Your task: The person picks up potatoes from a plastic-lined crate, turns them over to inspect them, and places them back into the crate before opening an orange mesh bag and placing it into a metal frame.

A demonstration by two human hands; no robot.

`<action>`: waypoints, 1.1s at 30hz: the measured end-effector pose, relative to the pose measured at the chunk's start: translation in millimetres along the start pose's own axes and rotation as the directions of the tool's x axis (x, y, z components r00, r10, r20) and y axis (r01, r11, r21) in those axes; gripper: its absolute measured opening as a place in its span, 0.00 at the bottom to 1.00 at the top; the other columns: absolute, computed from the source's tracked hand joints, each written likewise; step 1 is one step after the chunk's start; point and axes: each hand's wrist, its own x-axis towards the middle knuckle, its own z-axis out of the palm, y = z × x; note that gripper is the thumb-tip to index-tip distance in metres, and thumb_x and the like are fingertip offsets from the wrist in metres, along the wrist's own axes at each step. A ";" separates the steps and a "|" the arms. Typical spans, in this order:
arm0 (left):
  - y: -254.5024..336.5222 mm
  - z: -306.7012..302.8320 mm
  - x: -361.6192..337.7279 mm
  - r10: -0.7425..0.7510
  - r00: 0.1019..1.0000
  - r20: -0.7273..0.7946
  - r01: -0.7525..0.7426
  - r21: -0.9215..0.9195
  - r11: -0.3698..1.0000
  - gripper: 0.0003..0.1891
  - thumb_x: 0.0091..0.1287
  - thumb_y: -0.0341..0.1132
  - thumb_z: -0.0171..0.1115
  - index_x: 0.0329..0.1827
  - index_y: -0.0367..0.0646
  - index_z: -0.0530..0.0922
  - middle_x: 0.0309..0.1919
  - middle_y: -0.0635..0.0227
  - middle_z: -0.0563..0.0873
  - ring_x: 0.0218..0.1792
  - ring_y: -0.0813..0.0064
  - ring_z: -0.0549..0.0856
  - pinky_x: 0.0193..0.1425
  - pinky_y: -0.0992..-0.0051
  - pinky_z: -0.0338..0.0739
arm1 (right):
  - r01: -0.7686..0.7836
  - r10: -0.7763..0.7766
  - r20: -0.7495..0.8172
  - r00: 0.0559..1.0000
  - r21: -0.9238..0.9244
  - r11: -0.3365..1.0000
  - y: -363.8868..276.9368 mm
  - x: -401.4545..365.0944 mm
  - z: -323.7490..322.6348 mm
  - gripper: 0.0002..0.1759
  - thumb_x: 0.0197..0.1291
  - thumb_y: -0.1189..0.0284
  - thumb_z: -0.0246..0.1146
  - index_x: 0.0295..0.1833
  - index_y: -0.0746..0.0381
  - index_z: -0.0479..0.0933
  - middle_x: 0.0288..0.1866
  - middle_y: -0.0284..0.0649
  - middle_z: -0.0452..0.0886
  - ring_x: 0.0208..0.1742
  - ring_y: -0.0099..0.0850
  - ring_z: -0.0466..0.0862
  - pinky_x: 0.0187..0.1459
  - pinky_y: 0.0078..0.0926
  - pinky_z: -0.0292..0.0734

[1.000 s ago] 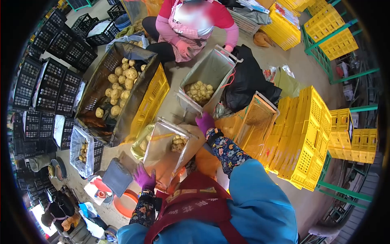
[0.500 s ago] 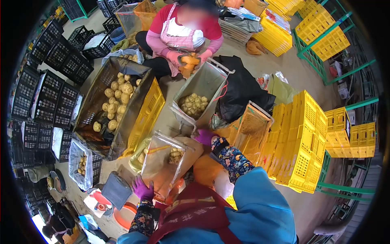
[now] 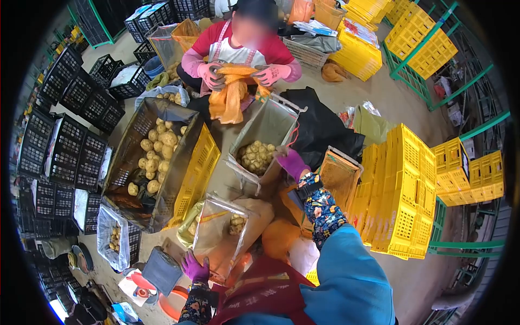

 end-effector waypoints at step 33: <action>-64.5 18.0 35.0 0.346 0.931 0.119 -0.277 -0.386 0.880 0.44 0.63 0.58 0.63 0.77 0.43 0.59 0.71 0.43 0.66 0.71 0.45 0.66 0.74 0.54 0.60 | 0.716 -0.304 -0.752 0.585 0.303 0.629 -211.9 -169.3 -203.7 0.22 0.66 0.63 0.55 0.59 0.66 0.76 0.59 0.48 0.81 0.56 0.42 0.82 0.59 0.46 0.77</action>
